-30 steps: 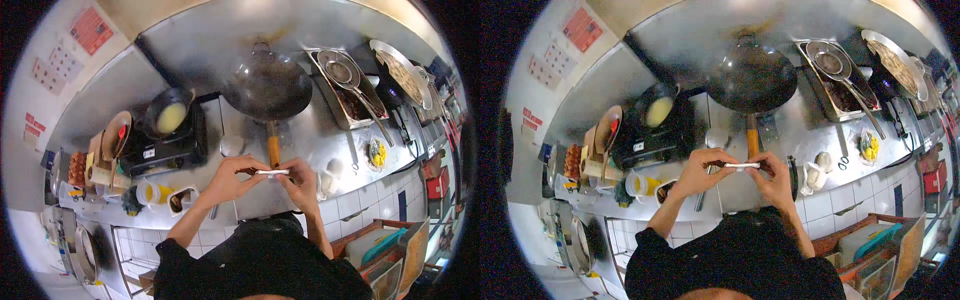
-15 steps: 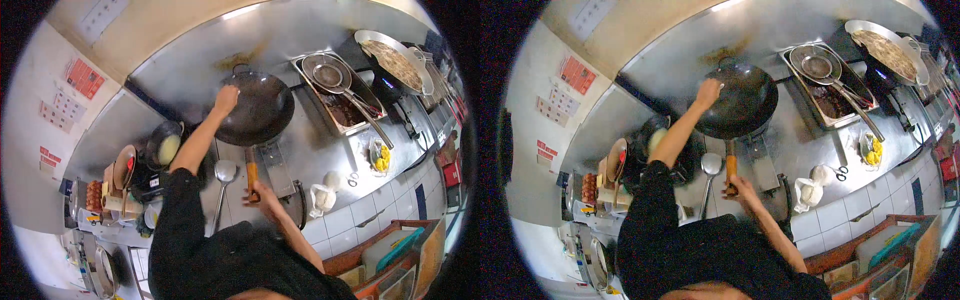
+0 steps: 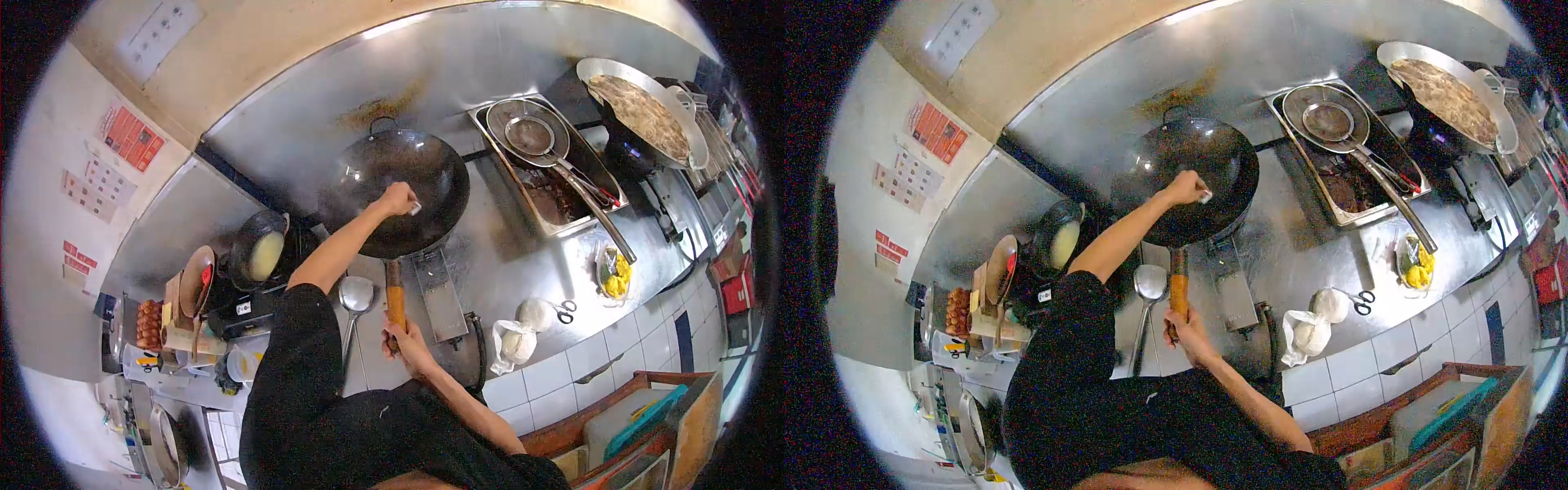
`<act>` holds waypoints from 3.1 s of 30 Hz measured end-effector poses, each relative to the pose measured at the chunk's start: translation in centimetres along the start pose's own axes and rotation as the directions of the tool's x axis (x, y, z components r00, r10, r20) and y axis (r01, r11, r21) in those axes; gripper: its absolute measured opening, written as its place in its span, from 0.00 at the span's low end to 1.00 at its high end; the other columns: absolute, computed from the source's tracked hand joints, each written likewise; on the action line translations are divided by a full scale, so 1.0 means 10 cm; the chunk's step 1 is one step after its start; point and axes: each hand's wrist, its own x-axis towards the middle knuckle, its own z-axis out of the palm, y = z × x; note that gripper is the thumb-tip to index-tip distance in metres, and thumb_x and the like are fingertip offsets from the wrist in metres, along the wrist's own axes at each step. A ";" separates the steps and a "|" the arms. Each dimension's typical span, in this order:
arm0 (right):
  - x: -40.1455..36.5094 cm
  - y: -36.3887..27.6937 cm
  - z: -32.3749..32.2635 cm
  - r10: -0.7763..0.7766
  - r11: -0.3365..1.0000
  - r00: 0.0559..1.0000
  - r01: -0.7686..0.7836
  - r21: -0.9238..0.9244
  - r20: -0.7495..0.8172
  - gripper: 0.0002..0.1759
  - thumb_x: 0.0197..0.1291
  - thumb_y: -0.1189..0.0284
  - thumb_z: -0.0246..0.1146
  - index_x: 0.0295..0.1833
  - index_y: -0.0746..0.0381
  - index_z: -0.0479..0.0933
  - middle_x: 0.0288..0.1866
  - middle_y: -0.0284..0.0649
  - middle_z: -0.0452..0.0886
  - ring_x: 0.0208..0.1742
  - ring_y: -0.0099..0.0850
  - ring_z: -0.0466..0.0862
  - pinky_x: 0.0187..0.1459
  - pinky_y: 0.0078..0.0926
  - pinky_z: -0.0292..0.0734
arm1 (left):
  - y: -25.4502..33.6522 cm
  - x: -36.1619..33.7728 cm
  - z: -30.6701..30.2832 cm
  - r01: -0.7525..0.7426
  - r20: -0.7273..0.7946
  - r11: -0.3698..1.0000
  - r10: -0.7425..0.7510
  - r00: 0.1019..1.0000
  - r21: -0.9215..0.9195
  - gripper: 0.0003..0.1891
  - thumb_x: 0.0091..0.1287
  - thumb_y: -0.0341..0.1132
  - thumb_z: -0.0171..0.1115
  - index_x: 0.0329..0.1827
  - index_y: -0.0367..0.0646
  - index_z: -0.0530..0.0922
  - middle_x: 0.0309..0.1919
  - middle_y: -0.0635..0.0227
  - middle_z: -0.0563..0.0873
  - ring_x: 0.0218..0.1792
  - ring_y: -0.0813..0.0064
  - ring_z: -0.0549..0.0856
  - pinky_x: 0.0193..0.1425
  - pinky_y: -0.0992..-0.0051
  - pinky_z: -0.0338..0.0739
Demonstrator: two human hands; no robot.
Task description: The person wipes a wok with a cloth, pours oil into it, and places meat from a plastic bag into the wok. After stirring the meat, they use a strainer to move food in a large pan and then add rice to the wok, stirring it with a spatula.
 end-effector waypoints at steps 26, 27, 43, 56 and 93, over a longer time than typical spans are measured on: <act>0.06 0.01 -0.27 0.013 0.994 1.000 -0.015 -0.105 -0.020 0.21 0.64 0.67 0.57 0.60 0.63 0.65 0.28 0.35 0.69 0.16 0.24 0.70 0.15 0.23 0.60 | 0.13 -0.30 -0.22 -0.180 0.089 0.982 0.174 0.981 0.059 0.12 0.48 0.32 0.69 0.37 0.45 0.87 0.29 0.57 0.87 0.31 0.64 0.86 0.39 0.69 0.79; 0.05 0.00 -0.27 -0.002 0.997 1.000 0.001 -0.078 -0.021 0.21 0.64 0.67 0.57 0.60 0.63 0.65 0.28 0.35 0.69 0.16 0.24 0.70 0.15 0.22 0.60 | 0.14 -0.38 -0.28 -0.230 0.171 0.971 0.216 0.961 0.064 0.12 0.48 0.31 0.69 0.37 0.45 0.87 0.28 0.58 0.87 0.31 0.64 0.87 0.39 0.69 0.79; 0.07 -0.02 -0.36 0.031 0.997 0.999 -0.033 -0.070 -0.022 0.21 0.65 0.67 0.56 0.60 0.62 0.65 0.27 0.34 0.69 0.15 0.23 0.68 0.16 0.22 0.57 | -0.13 -0.46 -0.40 -0.158 0.305 0.946 0.068 0.950 0.282 0.11 0.46 0.30 0.69 0.34 0.39 0.85 0.33 0.55 0.87 0.38 0.61 0.86 0.42 0.68 0.80; 0.02 -0.07 -0.32 0.006 0.997 0.999 -0.009 -0.070 -0.041 0.23 0.64 0.66 0.57 0.61 0.63 0.64 0.27 0.34 0.69 0.14 0.23 0.68 0.15 0.21 0.58 | -0.16 0.26 -0.17 0.001 -0.263 0.927 0.105 0.959 0.374 0.07 0.47 0.33 0.67 0.26 0.40 0.84 0.29 0.52 0.85 0.34 0.54 0.86 0.40 0.61 0.80; 0.08 -0.06 -0.38 -0.015 0.989 1.000 0.014 -0.149 -0.009 0.19 0.66 0.67 0.55 0.60 0.62 0.64 0.27 0.34 0.70 0.15 0.23 0.69 0.17 0.20 0.61 | 0.36 -0.53 -0.27 -0.234 0.169 0.901 0.311 0.935 -0.366 0.10 0.51 0.41 0.69 0.35 0.50 0.87 0.29 0.67 0.88 0.31 0.73 0.86 0.36 0.73 0.78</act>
